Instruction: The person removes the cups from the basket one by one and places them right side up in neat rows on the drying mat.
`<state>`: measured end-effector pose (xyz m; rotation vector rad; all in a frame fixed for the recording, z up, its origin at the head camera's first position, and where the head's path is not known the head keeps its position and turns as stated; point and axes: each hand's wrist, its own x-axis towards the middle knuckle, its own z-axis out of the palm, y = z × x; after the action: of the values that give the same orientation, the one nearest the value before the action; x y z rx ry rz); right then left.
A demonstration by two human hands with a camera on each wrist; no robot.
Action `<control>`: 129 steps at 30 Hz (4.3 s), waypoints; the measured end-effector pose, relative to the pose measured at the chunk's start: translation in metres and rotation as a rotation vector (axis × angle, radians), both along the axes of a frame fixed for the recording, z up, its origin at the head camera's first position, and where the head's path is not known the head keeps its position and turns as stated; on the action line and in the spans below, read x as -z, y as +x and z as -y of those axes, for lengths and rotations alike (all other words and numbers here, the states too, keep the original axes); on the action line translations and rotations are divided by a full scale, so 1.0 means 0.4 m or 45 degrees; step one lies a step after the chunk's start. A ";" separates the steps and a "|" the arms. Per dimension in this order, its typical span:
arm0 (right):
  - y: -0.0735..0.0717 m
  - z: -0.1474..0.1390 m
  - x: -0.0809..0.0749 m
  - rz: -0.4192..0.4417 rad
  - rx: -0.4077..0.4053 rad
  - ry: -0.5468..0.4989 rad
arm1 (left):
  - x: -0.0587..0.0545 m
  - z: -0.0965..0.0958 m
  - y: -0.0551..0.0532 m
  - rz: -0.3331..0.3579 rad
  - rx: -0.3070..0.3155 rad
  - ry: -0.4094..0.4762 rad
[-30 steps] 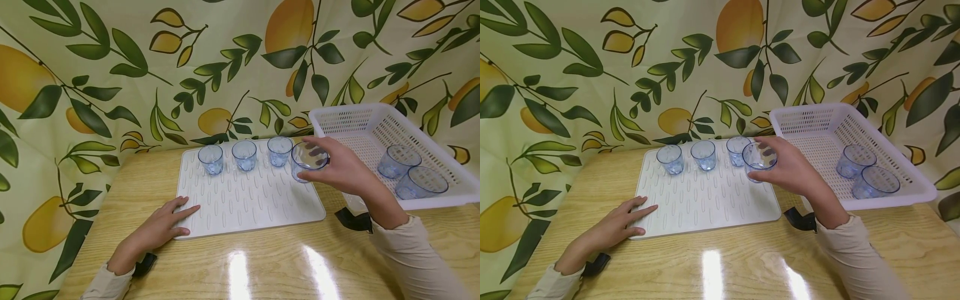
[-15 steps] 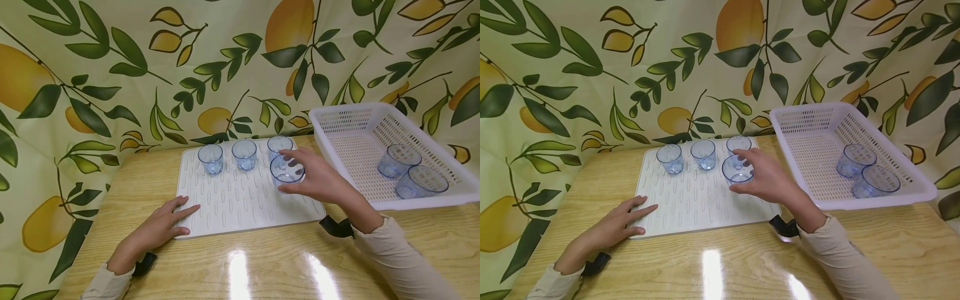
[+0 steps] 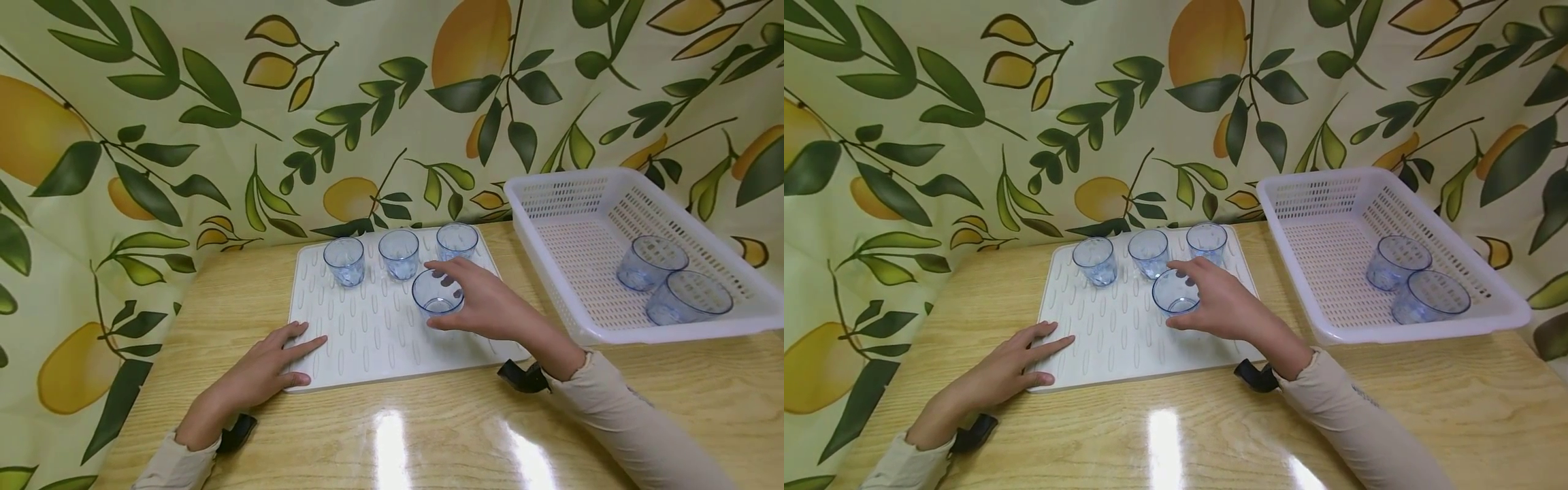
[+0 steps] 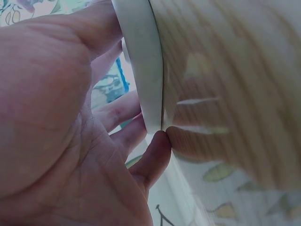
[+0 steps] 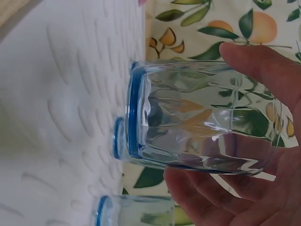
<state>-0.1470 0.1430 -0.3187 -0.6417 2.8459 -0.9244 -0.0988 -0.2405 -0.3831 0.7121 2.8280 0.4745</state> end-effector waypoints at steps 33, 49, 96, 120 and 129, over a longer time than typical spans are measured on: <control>-0.066 0.270 0.061 0.060 -0.217 -0.107 | -0.008 -0.006 -0.005 0.004 0.004 -0.030; -0.095 0.316 0.088 0.072 -0.223 -0.106 | -0.006 0.000 0.000 -0.006 0.006 -0.017; 0.002 -0.121 -0.056 -0.221 0.006 -0.177 | 0.002 0.003 0.002 -0.034 0.007 -0.007; 0.044 -0.502 -0.018 -0.226 0.518 0.161 | 0.002 0.002 0.000 0.015 0.001 -0.012; 0.062 -0.618 -0.002 -0.162 0.724 0.405 | -0.001 0.001 0.003 0.008 0.000 -0.013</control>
<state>-0.1224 0.3902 -0.3178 0.1612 3.2483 -0.4555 -0.0976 -0.2409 -0.3828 0.7075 2.8225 0.4612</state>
